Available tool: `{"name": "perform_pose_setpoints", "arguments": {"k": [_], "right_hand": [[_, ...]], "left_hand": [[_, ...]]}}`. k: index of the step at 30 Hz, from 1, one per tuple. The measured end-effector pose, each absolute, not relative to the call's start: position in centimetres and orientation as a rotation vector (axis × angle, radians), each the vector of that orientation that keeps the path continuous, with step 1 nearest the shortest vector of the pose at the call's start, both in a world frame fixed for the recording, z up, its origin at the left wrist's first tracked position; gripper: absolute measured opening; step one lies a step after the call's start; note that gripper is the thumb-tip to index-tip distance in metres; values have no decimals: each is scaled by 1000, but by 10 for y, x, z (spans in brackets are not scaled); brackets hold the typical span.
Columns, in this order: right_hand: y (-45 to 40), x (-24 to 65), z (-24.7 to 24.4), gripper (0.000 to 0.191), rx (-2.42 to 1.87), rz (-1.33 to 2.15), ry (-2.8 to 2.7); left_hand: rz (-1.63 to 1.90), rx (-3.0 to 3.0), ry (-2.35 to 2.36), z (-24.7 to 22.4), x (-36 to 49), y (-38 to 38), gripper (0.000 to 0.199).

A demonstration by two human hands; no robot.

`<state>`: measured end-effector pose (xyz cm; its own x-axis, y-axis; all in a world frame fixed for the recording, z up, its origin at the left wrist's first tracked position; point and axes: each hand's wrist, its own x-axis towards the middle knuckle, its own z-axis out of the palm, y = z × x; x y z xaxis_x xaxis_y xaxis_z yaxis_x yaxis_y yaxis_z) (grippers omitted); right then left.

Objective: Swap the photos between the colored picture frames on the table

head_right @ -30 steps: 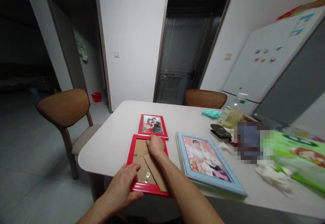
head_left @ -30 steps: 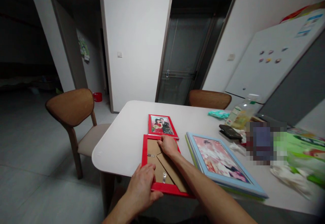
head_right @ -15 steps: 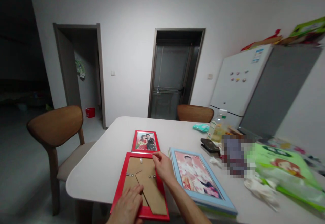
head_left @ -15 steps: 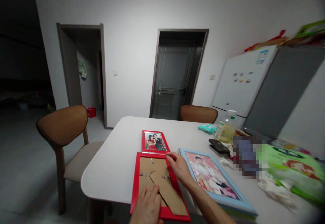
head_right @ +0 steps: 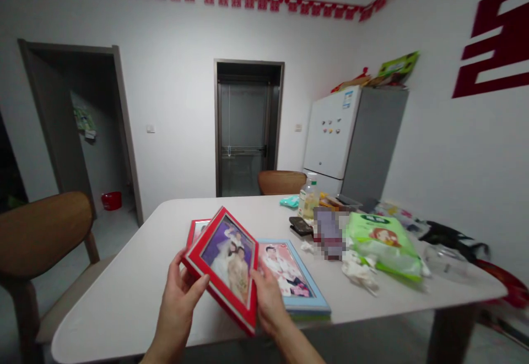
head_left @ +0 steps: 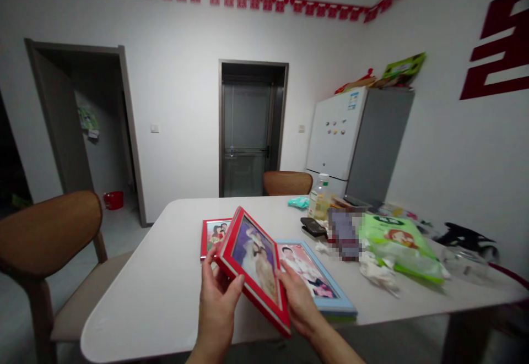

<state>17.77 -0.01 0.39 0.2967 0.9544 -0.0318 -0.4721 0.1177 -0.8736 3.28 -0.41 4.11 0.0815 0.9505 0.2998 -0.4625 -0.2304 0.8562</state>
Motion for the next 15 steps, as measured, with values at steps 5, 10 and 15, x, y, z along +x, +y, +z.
{"name": "perform_pose_setpoints", "arguments": {"k": [5,10,15], "right_hand": [[13,290,15,54,-1496,825,-921],[23,345,-1,48,-1867,527,-1230],[27,357,-19,41,-1967,310,-1400]], "left_hand": [[1180,1222,540,16,72,8,57],[1058,1574,806,-18,106,10,46],[909,1868,1012,-29,101,11,45]]}}
